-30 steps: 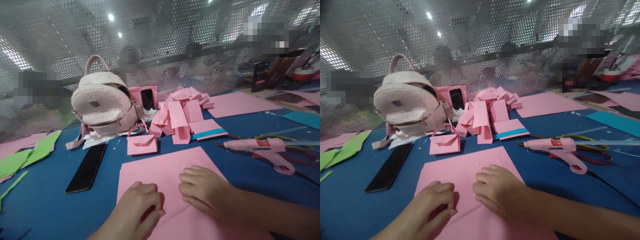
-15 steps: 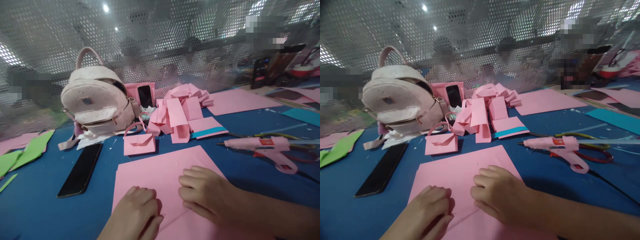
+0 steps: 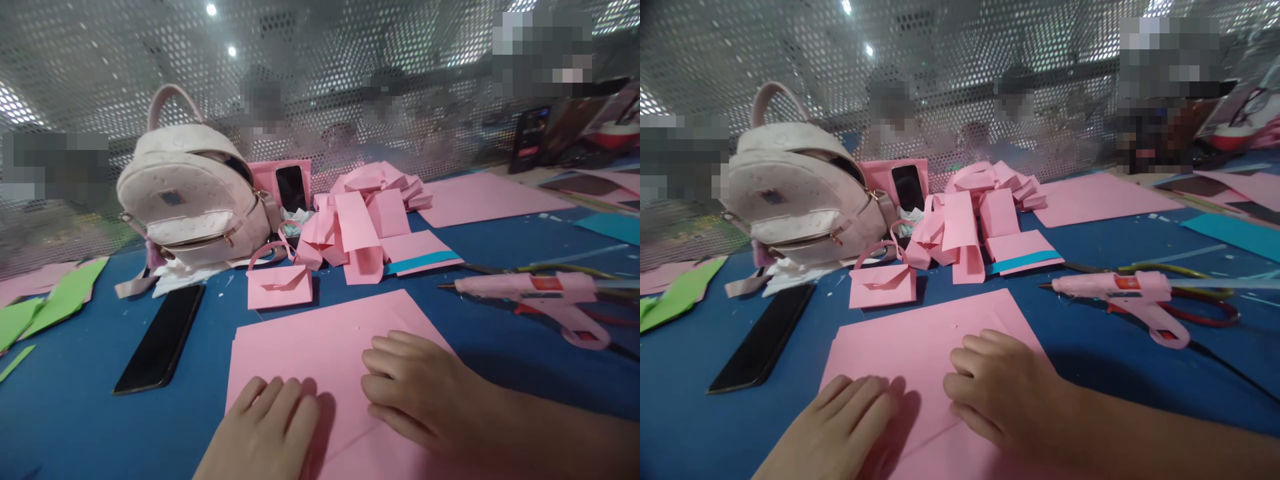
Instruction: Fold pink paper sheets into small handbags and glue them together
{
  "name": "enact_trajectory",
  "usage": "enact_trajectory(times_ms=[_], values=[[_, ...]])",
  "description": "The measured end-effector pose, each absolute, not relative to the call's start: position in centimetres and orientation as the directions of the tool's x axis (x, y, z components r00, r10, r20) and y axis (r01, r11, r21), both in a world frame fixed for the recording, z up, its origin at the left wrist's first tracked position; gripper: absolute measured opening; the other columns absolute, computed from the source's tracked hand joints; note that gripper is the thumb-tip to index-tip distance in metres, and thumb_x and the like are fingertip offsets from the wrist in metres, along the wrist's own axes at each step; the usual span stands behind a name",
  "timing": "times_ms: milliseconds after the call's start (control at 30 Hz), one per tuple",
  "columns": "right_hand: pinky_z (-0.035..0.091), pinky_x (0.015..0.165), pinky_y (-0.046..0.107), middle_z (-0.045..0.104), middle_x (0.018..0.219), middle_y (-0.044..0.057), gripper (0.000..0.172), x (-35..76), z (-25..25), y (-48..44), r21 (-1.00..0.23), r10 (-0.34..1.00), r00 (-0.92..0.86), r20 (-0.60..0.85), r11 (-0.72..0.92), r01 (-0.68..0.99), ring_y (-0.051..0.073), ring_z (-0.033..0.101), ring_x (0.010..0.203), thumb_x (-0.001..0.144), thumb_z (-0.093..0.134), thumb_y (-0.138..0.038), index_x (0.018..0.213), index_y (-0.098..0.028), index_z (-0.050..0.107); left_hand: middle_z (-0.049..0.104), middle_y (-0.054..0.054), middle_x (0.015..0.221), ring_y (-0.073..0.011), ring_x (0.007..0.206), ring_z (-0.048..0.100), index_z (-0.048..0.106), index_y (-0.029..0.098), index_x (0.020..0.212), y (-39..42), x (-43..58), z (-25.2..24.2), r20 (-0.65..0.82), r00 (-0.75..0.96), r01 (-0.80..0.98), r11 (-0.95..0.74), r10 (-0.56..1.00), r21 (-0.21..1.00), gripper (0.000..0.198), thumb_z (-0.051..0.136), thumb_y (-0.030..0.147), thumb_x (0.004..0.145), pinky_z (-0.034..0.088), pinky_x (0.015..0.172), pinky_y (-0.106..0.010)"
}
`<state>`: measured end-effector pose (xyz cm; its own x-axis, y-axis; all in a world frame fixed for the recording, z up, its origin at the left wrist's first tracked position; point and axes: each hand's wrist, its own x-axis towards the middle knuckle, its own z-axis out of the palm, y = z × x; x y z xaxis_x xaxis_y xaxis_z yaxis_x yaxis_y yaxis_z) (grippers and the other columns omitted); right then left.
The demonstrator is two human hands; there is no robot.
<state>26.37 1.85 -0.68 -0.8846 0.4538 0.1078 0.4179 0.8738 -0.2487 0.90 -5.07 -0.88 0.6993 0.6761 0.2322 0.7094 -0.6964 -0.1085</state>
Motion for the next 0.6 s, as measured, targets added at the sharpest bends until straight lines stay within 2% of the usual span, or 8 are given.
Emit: enact_trajectory(times_ms=[67,100,167,233,333,467,533,600], values=[[0.023,0.066,0.034,0.051,0.076,-0.002,0.021,26.3,-0.6,1.9,-0.261,0.449,-0.887,0.11,0.874,0.41,0.018,0.041,0.071,0.092,0.056,-0.022,0.074,-0.022,0.045,0.069,-0.005,0.108,-0.0216,0.084,0.061,0.056,0.029,0.13,-5.3,1.2,-0.5,0.191,0.718,0.696,-0.698,0.67,-0.168,0.033,0.04,0.035,0.101,0.041,0.074,-0.036],[0.023,0.066,0.034,0.051,0.076,-0.002,0.022,26.3,-0.6,1.9,-0.268,0.448,-0.887,0.112,0.873,0.407,0.018,0.041,0.071,0.092,0.057,-0.021,0.074,-0.022,0.045,0.068,-0.004,0.112,-0.0223,0.087,0.061,0.05,0.035,0.136,-5.4,1.3,-0.3,0.191,0.72,0.694,-0.696,0.667,-0.185,0.036,0.041,0.037,0.102,0.041,0.077,-0.037],[0.023,0.066,0.034,0.051,0.075,-0.002,0.022,26.3,-0.5,1.9,-0.28,0.448,-0.887,0.115,0.871,0.404,0.018,0.041,0.071,0.092,0.057,-0.022,0.073,-0.021,0.045,0.066,-0.003,0.113,-0.0227,0.092,0.06,0.042,0.042,0.143,-5.4,1.5,-0.2,0.209,0.728,0.685,-0.698,0.653,-0.21,0.041,0.042,0.037,0.102,0.041,0.081,-0.038],[0.023,0.066,0.034,0.052,0.076,-0.002,0.021,26.3,-0.4,1.9,-0.279,0.454,-0.884,0.112,0.868,0.41,0.018,0.041,0.071,0.092,0.056,-0.022,0.074,-0.021,0.046,0.066,-0.003,0.114,-0.0224,0.093,0.06,0.041,0.042,0.144,-5.3,1.6,-0.2,0.237,0.742,0.671,-0.705,0.628,-0.23,0.043,0.044,0.035,0.102,0.042,0.083,-0.038],[0.023,0.067,0.034,0.052,0.077,-0.001,0.02,26.4,-0.4,1.8,-0.267,0.45,-0.888,0.098,0.871,0.413,0.019,0.041,0.072,0.092,0.056,-0.023,0.075,-0.022,0.046,0.066,-0.002,0.11,-0.0209,0.092,0.06,0.05,0.039,0.138,-5.0,1.6,-0.3,0.295,0.76,0.647,-0.715,0.579,-0.264,0.038,0.047,0.03,0.101,0.044,0.081,-0.036],[0.022,0.067,0.034,0.051,0.077,-0.002,0.021,26.5,-0.6,1.8,-0.243,0.445,-0.892,0.08,0.876,0.416,0.019,0.041,0.072,0.091,0.057,-0.022,0.074,-0.022,0.044,0.065,-0.002,0.097,-0.0152,0.087,0.06,0.067,0.023,0.114,-5.0,1.5,-0.2,0.407,0.774,0.611,-0.742,0.485,-0.277,0.027,0.043,0.021,0.102,0.046,0.078,-0.028],[0.022,0.067,0.034,0.051,0.077,-0.002,0.02,26.5,-0.6,1.8,-0.238,0.442,-0.894,0.078,0.879,0.414,0.019,0.04,0.072,0.091,0.056,-0.021,0.074,-0.022,0.044,0.065,-0.001,0.092,-0.0132,0.084,0.059,0.068,0.019,0.107,-5.4,1.1,0.2,0.405,0.773,0.611,-0.744,0.489,-0.269,0.029,0.04,0.015,0.101,0.046,0.078,-0.025],[0.022,0.066,0.034,0.051,0.076,-0.001,0.02,26.5,-0.6,1.8,-0.236,0.439,-0.895,0.084,0.881,0.41,0.019,0.04,0.071,0.092,0.054,-0.022,0.075,-0.022,0.043,0.067,0.0,0.091,-0.0129,0.082,0.06,0.067,0.019,0.108,-6.0,0.4,0.6,0.34,0.779,0.616,-0.745,0.527,-0.256,0.029,0.039,0.014,0.101,0.046,0.077,-0.025]])
